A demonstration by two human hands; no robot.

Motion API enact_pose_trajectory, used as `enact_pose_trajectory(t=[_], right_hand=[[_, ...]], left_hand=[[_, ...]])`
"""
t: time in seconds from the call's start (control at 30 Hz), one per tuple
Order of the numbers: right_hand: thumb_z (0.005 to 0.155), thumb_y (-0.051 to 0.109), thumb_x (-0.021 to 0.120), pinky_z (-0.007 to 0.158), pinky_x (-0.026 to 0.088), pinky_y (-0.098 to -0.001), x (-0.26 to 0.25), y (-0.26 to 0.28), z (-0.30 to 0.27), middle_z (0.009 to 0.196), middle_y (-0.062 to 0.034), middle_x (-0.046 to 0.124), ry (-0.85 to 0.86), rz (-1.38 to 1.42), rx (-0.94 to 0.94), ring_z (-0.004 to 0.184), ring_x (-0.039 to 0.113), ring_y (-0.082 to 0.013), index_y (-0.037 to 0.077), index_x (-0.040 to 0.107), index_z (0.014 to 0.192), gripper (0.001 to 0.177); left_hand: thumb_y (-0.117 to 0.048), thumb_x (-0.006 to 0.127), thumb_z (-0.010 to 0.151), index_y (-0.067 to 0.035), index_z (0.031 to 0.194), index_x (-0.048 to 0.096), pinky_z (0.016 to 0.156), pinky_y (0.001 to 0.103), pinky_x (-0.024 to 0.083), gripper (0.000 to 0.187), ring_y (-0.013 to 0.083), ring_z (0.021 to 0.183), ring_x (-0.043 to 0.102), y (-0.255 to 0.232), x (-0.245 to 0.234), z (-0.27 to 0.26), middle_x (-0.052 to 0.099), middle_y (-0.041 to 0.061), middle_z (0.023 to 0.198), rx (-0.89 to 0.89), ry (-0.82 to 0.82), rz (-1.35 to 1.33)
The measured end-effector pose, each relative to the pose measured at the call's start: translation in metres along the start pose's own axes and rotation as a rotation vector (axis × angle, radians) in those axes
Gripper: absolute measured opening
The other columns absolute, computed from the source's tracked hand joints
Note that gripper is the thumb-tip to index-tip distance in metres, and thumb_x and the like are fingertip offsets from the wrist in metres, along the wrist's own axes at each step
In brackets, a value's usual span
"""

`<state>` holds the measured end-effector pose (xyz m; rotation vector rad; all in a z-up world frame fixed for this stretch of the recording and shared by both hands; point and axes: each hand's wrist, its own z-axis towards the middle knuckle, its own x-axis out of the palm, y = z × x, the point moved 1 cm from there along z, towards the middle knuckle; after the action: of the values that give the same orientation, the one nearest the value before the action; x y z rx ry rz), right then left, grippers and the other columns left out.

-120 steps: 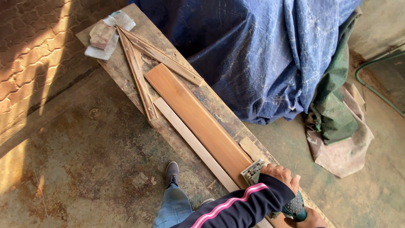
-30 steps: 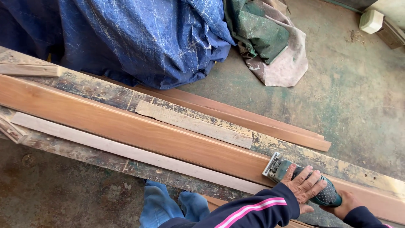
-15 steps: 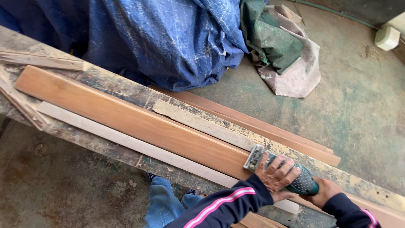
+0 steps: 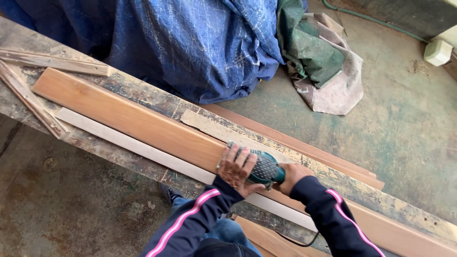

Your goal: Sanding long wooden planks using an orbital sander and sandpaper to smooth the surface.

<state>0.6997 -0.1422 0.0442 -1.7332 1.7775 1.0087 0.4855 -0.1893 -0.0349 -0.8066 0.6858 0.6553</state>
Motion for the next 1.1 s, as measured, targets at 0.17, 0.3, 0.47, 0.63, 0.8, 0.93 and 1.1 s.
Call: enact_pose_trajectory(t=[0.17,0.3,0.47,0.63,0.8,0.93,1.1], right_hand=[[0.071,0.042,0.083,0.080,0.061,-0.0420,-0.003,0.004,-0.004,0.086,-0.0100,0.077,0.032,0.016,0.035,0.082,0.076,-0.0296,0.019,0.072,0.100,0.039],[0.069,0.041,0.083,0.082,0.060,-0.0424,0.009,-0.049,-0.015,0.088,-0.0091,0.078,0.040,0.008,0.034,0.083,0.077,-0.0288,0.022,0.073,0.102,0.040],[0.066,0.043,0.087,0.086,0.061,-0.0389,0.042,-0.148,-0.038,0.089,-0.0108,0.080,0.052,0.010,0.165,0.086,0.078,-0.0275,0.017,0.073,0.100,0.045],[0.062,0.043,0.089,0.085,0.062,-0.0390,0.069,-0.227,-0.073,0.087,-0.0100,0.081,0.023,0.065,0.210,0.086,0.080,-0.0278,0.016,0.074,0.097,0.046],[0.060,0.044,0.094,0.083,0.062,-0.0409,0.071,-0.234,-0.086,0.086,-0.0118,0.081,-0.022,0.080,0.212,0.089,0.079,-0.0316,0.019,0.075,0.102,0.053],[0.059,0.048,0.094,0.084,0.062,-0.0407,0.074,-0.212,-0.069,0.086,-0.0115,0.080,-0.023,0.051,0.220,0.089,0.079,-0.0313,0.019,0.076,0.099,0.052],[0.061,0.047,0.090,0.086,0.061,-0.0404,0.055,-0.148,-0.034,0.086,-0.0114,0.080,0.005,-0.016,0.192,0.089,0.078,-0.0308,0.017,0.075,0.094,0.047]], left_hand=[[-0.075,0.059,0.094,-0.012,0.153,0.041,0.126,0.063,0.022,0.088,0.0428,0.151,0.031,0.002,-0.010,0.003,0.040,0.017,0.156,0.082,-0.156,0.022],[-0.074,0.058,0.094,-0.013,0.154,0.040,0.127,0.062,0.022,0.087,0.0424,0.151,0.033,-0.038,0.022,0.006,0.040,0.017,0.156,0.070,-0.170,-0.003],[-0.079,0.059,0.090,-0.014,0.160,0.033,0.128,0.063,0.017,0.099,0.0433,0.155,0.026,-0.100,0.078,0.000,0.032,0.017,0.162,0.078,0.023,-0.058],[-0.079,0.058,0.087,-0.016,0.163,0.030,0.129,0.068,0.014,0.102,0.0418,0.158,0.023,-0.155,0.093,-0.004,0.031,0.018,0.166,0.172,0.143,-0.056],[-0.079,0.051,0.087,-0.010,0.156,0.045,0.126,0.068,0.013,0.098,0.0451,0.153,0.033,-0.187,0.072,0.021,0.040,0.021,0.162,0.188,0.111,-0.076],[-0.077,0.050,0.097,-0.004,0.115,0.065,0.120,0.065,0.029,0.077,0.0379,0.116,0.056,-0.170,0.096,0.053,0.062,0.019,0.118,-0.072,0.254,-0.234],[-0.066,0.061,0.092,-0.008,0.095,0.071,0.086,0.050,0.050,0.060,0.0322,0.097,0.065,-0.101,0.059,0.079,0.071,0.015,0.095,-0.257,0.333,-0.284]])
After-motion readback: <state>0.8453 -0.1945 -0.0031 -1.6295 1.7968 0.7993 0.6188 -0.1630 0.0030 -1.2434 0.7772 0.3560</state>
